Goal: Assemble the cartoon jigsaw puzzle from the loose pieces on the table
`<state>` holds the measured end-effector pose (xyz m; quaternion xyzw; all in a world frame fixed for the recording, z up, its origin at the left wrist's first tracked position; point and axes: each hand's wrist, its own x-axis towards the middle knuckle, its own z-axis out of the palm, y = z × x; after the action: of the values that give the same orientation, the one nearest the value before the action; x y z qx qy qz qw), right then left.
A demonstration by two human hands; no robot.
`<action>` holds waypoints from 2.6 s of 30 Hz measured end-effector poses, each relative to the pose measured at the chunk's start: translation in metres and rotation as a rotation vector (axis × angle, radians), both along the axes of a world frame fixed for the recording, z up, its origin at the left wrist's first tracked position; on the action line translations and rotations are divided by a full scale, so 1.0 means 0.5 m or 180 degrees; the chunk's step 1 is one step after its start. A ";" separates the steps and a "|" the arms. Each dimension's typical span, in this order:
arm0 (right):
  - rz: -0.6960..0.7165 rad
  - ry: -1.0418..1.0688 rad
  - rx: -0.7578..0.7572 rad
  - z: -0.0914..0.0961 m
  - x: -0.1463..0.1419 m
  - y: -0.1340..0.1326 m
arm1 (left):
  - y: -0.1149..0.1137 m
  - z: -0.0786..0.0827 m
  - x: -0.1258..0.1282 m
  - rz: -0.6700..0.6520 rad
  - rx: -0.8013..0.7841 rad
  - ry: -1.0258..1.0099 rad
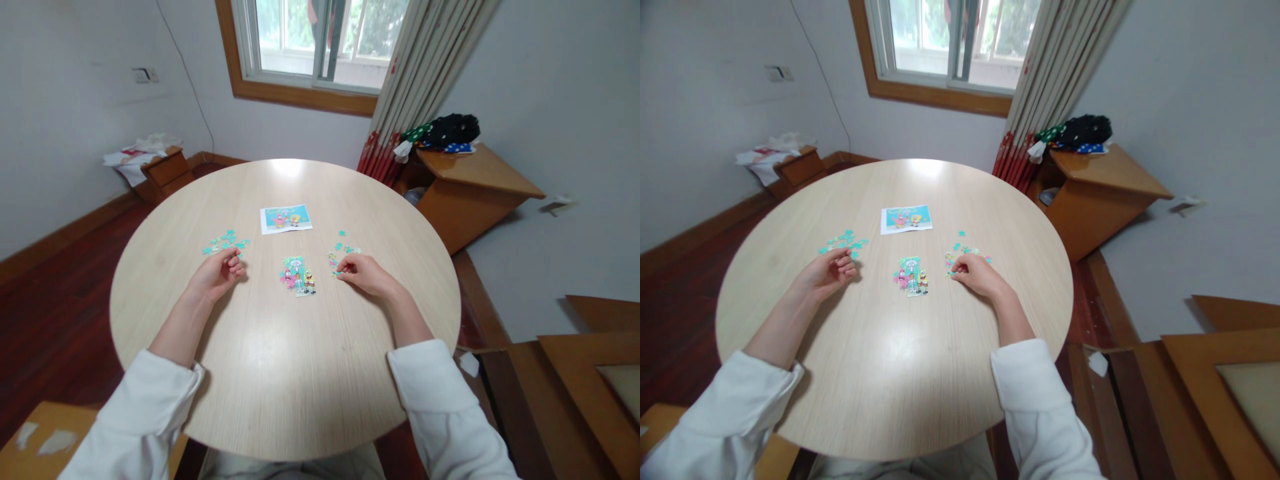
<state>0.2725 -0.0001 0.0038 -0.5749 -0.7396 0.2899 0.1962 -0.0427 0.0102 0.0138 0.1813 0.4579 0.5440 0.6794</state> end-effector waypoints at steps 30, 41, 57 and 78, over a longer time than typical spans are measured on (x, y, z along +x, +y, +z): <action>0.0207 0.0668 0.0105 -0.006 -0.016 -0.006 | -0.003 0.008 0.004 -0.0029 0.0011 0.0029; 0.0032 0.0913 0.0084 -0.026 -0.019 0.003 | -0.004 0.008 0.004 -0.0037 -0.0002 0.0062; -0.0127 0.1651 -0.0104 -0.031 -0.054 0.001 | -0.003 0.009 0.005 -0.0004 -0.0028 0.0031; 0.0342 0.1373 -0.0225 -0.038 -0.068 -0.006 | -0.010 0.009 0.013 -0.0252 0.0056 0.0056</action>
<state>0.2387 -0.0031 -0.0154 -0.4659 -0.6994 0.4419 0.3138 -0.0362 0.0053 0.0182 0.2100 0.4515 0.5191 0.6947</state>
